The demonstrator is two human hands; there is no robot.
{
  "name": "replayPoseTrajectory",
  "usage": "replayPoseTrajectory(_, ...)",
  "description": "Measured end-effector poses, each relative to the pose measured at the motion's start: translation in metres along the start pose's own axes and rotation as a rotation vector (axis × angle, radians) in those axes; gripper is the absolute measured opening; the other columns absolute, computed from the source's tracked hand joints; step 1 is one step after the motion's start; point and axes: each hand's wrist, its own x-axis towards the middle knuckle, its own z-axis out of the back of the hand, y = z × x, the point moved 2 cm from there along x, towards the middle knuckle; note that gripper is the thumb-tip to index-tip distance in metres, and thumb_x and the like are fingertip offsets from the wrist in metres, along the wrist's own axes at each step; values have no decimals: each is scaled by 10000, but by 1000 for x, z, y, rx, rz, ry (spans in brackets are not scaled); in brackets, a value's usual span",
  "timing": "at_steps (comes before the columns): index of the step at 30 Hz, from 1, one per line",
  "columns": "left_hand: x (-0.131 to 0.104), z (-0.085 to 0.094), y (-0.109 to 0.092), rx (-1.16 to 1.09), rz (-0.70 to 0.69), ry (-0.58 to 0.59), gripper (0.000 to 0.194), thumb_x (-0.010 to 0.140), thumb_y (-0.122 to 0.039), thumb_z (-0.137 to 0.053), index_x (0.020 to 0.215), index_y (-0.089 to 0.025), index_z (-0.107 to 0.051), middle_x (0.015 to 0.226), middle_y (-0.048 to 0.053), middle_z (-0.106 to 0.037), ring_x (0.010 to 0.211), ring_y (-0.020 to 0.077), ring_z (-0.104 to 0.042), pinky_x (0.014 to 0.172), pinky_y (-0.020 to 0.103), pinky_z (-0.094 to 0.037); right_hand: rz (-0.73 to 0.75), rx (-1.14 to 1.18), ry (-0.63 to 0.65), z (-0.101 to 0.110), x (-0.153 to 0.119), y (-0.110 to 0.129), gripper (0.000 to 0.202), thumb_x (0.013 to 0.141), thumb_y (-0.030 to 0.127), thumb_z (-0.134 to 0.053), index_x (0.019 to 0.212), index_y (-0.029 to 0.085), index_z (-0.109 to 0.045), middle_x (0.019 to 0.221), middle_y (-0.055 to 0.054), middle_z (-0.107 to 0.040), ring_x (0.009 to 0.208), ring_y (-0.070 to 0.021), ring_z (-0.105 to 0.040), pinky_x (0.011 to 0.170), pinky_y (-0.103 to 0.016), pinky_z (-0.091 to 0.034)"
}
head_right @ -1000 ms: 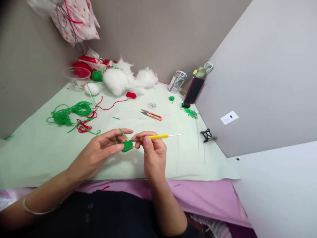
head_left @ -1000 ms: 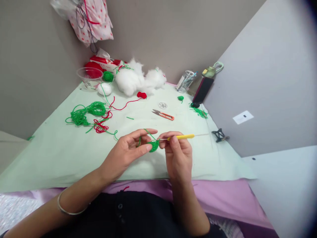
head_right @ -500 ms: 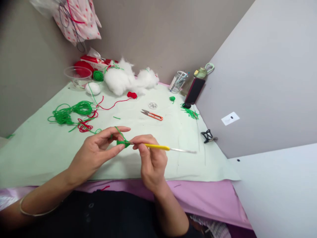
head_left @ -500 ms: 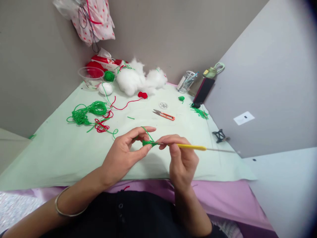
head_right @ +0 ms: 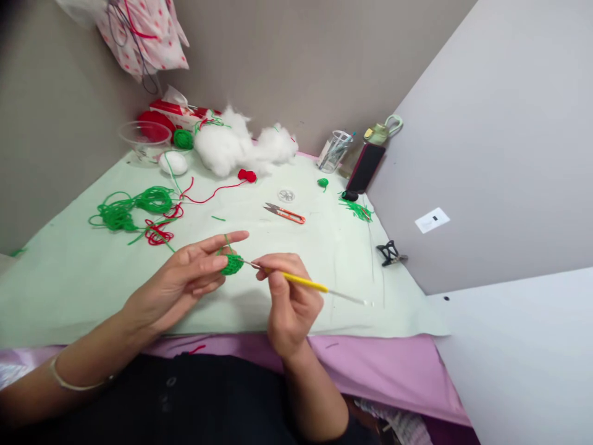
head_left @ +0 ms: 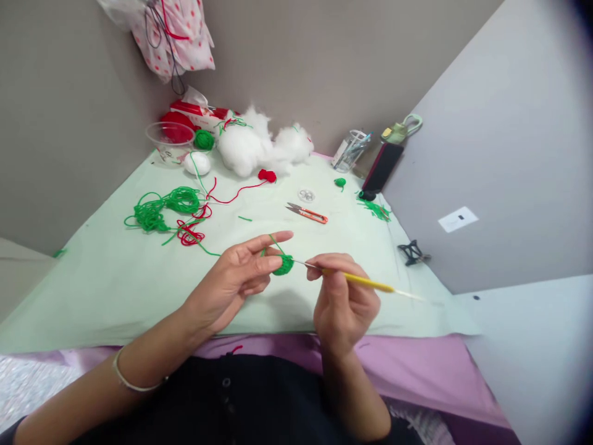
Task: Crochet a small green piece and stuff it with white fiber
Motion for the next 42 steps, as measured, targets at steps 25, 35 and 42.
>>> replayPoseTrajectory(25,0,-2,5,120,-48,72,427,836,-217,-781,1257,-245,-718,787,-37,-564,554,22,-435,546,159,-380,-355,354,97,-5,4,-9,160,983,309,-624,942,266,-773,897,-28,-704,822,-158,-635,763,-320,-512)
replayPoseTrajectory(35,0,1,-2,273,-120,87,339,884,-240,-755,1219,-287,-736,885,-34,-606,842,91,-626,842,217,-498,-456,443,38,-2,7,-13,173,993,342,-612,914,249,-735,850,-10,-725,725,-129,-631,682,-279,-516)
replayPoseTrajectory(42,-3,3,-3,345,-174,22,374,866,-199,-746,1231,-276,-732,896,-21,-586,905,115,-577,874,230,-468,-352,315,72,0,6,-4,218,1048,300,-495,962,241,-686,869,-17,-741,718,-142,-664,688,-314,-541)
